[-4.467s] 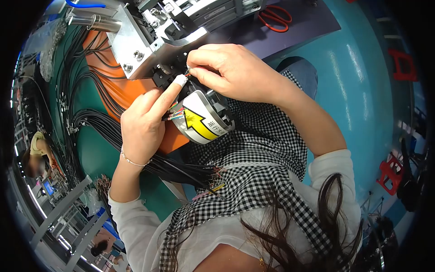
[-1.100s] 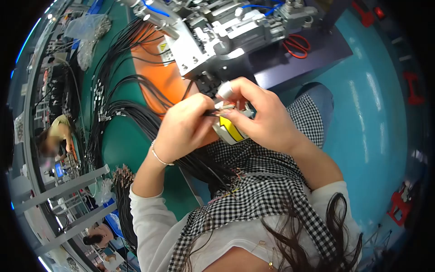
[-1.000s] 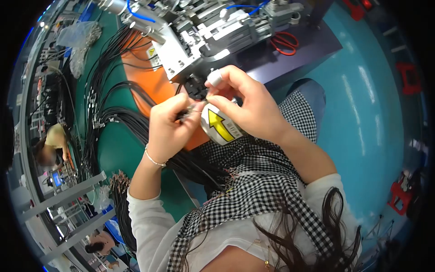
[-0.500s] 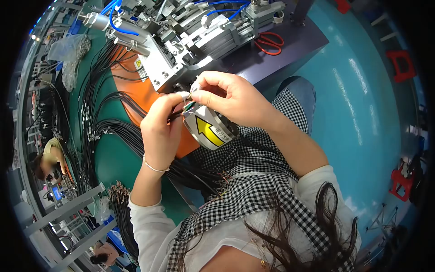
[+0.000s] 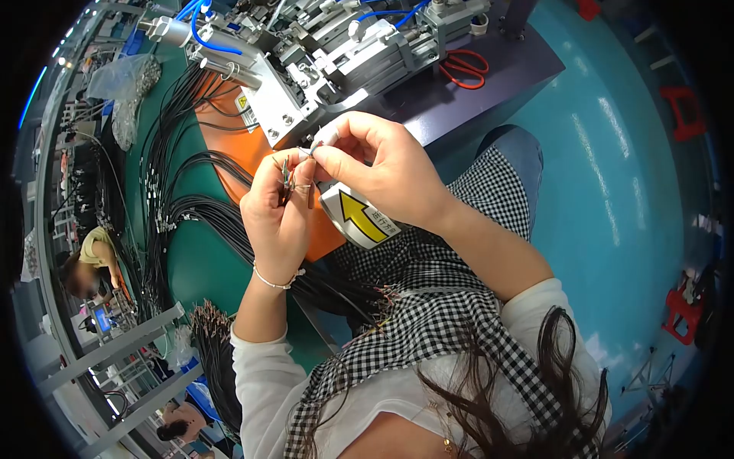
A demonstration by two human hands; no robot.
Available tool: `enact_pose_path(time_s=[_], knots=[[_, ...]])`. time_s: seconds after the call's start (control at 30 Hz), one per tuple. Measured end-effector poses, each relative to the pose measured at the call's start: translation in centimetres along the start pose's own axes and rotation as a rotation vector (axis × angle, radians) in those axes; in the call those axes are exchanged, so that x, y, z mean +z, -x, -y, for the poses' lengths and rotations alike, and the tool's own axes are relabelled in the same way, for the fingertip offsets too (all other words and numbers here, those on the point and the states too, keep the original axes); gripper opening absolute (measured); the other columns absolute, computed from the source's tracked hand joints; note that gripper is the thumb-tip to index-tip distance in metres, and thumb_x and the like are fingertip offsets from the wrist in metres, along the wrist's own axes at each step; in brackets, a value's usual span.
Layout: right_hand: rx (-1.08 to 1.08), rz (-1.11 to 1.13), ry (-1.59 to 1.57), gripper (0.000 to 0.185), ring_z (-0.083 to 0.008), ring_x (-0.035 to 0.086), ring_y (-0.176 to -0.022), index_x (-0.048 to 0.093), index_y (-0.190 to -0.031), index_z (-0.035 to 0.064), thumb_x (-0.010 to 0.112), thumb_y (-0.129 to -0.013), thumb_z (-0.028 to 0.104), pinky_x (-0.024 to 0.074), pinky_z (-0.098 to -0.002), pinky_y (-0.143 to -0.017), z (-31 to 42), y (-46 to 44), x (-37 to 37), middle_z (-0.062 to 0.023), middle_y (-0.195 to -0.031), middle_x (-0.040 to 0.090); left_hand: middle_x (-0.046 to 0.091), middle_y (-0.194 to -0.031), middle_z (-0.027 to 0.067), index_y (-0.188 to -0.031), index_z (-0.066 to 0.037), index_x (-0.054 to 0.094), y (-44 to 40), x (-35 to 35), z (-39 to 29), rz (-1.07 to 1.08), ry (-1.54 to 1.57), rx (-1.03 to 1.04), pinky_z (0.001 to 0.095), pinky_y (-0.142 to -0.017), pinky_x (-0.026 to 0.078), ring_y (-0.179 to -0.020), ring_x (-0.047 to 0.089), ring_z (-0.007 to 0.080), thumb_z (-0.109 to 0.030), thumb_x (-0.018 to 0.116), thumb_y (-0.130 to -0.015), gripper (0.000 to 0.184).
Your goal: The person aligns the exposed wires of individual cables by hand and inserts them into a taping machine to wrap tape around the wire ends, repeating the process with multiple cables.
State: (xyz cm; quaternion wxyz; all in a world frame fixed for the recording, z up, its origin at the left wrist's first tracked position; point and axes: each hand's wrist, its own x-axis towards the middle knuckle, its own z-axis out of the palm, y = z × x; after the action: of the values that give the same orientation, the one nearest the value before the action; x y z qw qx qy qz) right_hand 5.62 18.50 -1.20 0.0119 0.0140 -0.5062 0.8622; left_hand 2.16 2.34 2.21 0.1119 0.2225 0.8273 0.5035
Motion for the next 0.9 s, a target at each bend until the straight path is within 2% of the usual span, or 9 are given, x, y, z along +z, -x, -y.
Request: enact_pose_path(time_s=[0.1, 0.27, 0.4, 0.5, 0.53, 0.63, 0.73, 0.8, 0.9], knots=[[0.015, -0.019, -0.02, 0.01, -0.0065, 0.059, -0.086, 0.059, -0.101, 0.0007, 0.059, -0.093, 0.005, 0.0494, -0.022, -0.078, 0.2, -0.2, -0.1, -0.0019, -0.095, 0.062, 0.064, -0.085, 0.0123, -0.105, 0.001, 0.058, -0.2, 0.6, 0.8, -0.123, -0.062, 0.198, 0.0283, -0.067, 0.052, -0.075, 0.066, 0.0231, 0.012, 0.056, -0.076, 0.031], [0.02, -0.043, 0.083, 0.007, -0.0062, 0.059, -0.084, 0.059, -0.098, 0.0007, 0.06, -0.092, 0.005, 0.0493, -0.0219, -0.077, 0.0, -0.3, -0.2, -0.0009, -0.091, 0.062, 0.064, -0.087, 0.0118, -0.106, 0.001, 0.057, -0.3, 0.2, 0.2, -0.115, -0.308, 0.368, 0.0287, -0.066, 0.052, -0.075, 0.065, 0.0213, 0.012, 0.055, -0.078, 0.03], [-0.025, -0.054, 0.079, 0.007, -0.0057, 0.059, -0.084, 0.06, -0.097, 0.0003, 0.06, -0.092, 0.005, 0.0492, -0.0218, -0.076, -0.2, -0.4, 0.3, -0.0005, -0.09, 0.063, 0.064, -0.083, 0.0092, -0.104, 0.001, 0.056, -0.2, 0.8, 0.4, -0.198, -0.258, 0.22, 0.0263, -0.066, 0.05, -0.073, 0.063, 0.0156, 0.007, 0.058, -0.084, 0.021], [-0.027, -0.034, 0.051, 0.008, -0.0053, 0.059, -0.083, 0.061, -0.098, -0.0001, 0.06, -0.092, 0.006, 0.0492, -0.0218, -0.076, -0.4, -0.7, 0.1, -0.0004, -0.09, 0.063, 0.063, -0.079, 0.0053, -0.103, 0.001, 0.055, -0.5, 0.5, 0.1, -0.108, 0.192, -0.025, 0.0216, -0.062, 0.045, -0.07, 0.058, 0.0074, -0.001, 0.058, -0.091, 0.012], [0.016, 0.001, 0.073, 0.009, -0.005, 0.059, -0.083, 0.061, -0.098, -0.0004, 0.061, -0.092, 0.006, 0.049, -0.0215, -0.075, -0.3, -0.8, 0.0, -0.0006, -0.09, 0.064, 0.063, -0.079, 0.0053, -0.103, 0.001, 0.055, -0.6, 0.4, 0.3, -0.111, 0.189, -0.026, 0.0216, -0.062, 0.045, -0.07, 0.058, 0.0074, -0.001, 0.058, -0.091, 0.012], [0.107, 0.08, 0.11, 0.012, -0.0045, 0.059, -0.083, 0.061, -0.1, -0.0009, 0.063, -0.091, 0.007, 0.0488, -0.021, -0.074, 0.2, -0.8, -0.1, -0.001, -0.091, 0.064, 0.061, -0.075, 0.0014, -0.099, 0.001, 0.056, -0.8, -0.3, 0.8, -0.014, 0.532, -0.103, 0.0171, -0.056, 0.039, -0.066, 0.05, 0.0006, -0.007, 0.055, -0.096, 0.009], [-0.016, -0.053, 0.47, 0.013, -0.004, 0.059, -0.084, 0.063, -0.099, -0.0009, 0.065, -0.09, 0.009, 0.0479, -0.02, -0.073, 1.1, -0.7, -0.2, -0.0018, -0.092, 0.065, 0.06, -0.074, 0.0008, -0.099, 0.0, 0.056, -0.6, -0.4, 0.4, -0.018, 0.499, -0.087, 0.0165, -0.053, 0.036, -0.063, 0.047, -0.0004, -0.007, 0.055, -0.096, 0.008], [0.021, -0.034, 0.465, 0.013, -0.0039, 0.059, -0.083, 0.063, -0.098, -0.0006, 0.066, -0.09, 0.009, 0.0478, -0.0196, -0.072, 1.7, -0.8, -0.4, -0.0018, -0.091, 0.065, 0.06, -0.073, 0.0005, -0.098, 0.0, 0.057, -0.6, -0.2, 0.3, -0.012, 0.489, -0.074, 0.0162, -0.052, 0.034, -0.062, 0.046, -0.0008, -0.007, 0.055, -0.096, 0.008], [0.098, 0.0, 0.447, 0.012, -0.0036, 0.059, -0.083, 0.064, -0.096, 0.0, 0.066, -0.089, 0.009, 0.0475, -0.0189, -0.07, 2.4, -0.9, -0.5, -0.0017, -0.09, 0.065, 0.06, -0.071, 0.0002, -0.097, 0.001, 0.058, -0.4, -0.2, 0.4, -0.013, 0.331, -0.072, 0.0167, -0.053, 0.037, -0.061, 0.048, 0.0005, -0.006, 0.056, -0.096, 0.007]])
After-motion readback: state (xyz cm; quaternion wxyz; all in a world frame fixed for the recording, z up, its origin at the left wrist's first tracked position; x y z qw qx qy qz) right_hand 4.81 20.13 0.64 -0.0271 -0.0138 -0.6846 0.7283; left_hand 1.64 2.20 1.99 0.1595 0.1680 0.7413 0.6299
